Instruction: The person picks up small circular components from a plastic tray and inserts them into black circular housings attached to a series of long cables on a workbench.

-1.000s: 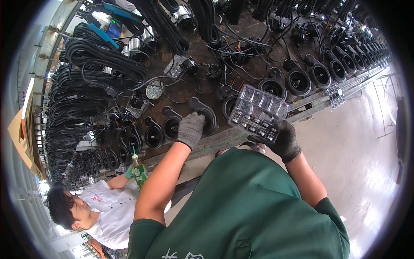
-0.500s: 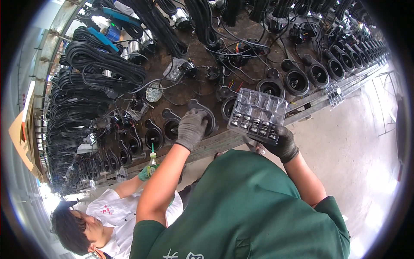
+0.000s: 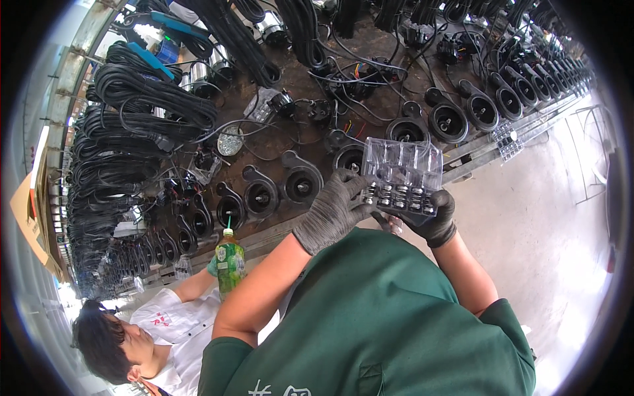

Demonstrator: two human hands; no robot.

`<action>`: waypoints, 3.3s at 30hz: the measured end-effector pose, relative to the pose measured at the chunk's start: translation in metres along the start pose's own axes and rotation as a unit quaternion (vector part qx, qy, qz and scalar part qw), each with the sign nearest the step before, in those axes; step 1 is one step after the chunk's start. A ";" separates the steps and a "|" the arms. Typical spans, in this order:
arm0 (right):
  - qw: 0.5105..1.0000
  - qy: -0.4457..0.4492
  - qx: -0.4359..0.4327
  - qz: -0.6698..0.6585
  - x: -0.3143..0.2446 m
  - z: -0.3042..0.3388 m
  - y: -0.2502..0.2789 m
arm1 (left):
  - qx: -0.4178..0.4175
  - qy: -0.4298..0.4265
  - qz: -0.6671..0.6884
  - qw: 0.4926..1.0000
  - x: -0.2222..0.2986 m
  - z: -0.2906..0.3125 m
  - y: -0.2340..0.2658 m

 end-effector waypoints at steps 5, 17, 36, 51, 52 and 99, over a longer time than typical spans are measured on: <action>1.000 0.007 -0.002 0.008 -0.005 0.006 0.006 | -0.023 0.002 -0.014 1.000 0.006 -0.005 -0.007; 1.000 -0.009 -0.004 0.025 -0.014 0.007 0.023 | -0.002 -0.032 -0.046 0.998 0.017 -0.015 -0.010; 0.994 0.071 0.081 0.013 -0.053 0.019 0.036 | 0.006 0.154 0.022 0.988 -0.094 -0.063 -0.005; 0.996 0.056 0.074 0.000 -0.073 0.031 0.046 | -0.082 0.244 -0.009 0.966 -0.080 -0.093 -0.024; 0.996 0.056 0.075 -0.001 -0.074 0.032 0.047 | -0.082 0.244 -0.010 0.966 -0.086 -0.091 -0.026; 0.999 -0.011 0.045 0.003 -0.107 0.023 0.078 | -0.053 0.080 -0.498 0.862 -0.066 -0.100 -0.059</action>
Point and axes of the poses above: each hand's wrist, its own z-axis away from the middle knuckle, its own y-axis out of the back of the hand, x = y × z, the point moved 4 cm from there along -z, towards the middle knuckle, and after that the axes turned 8 degrees about y, right-handed, at the moved point
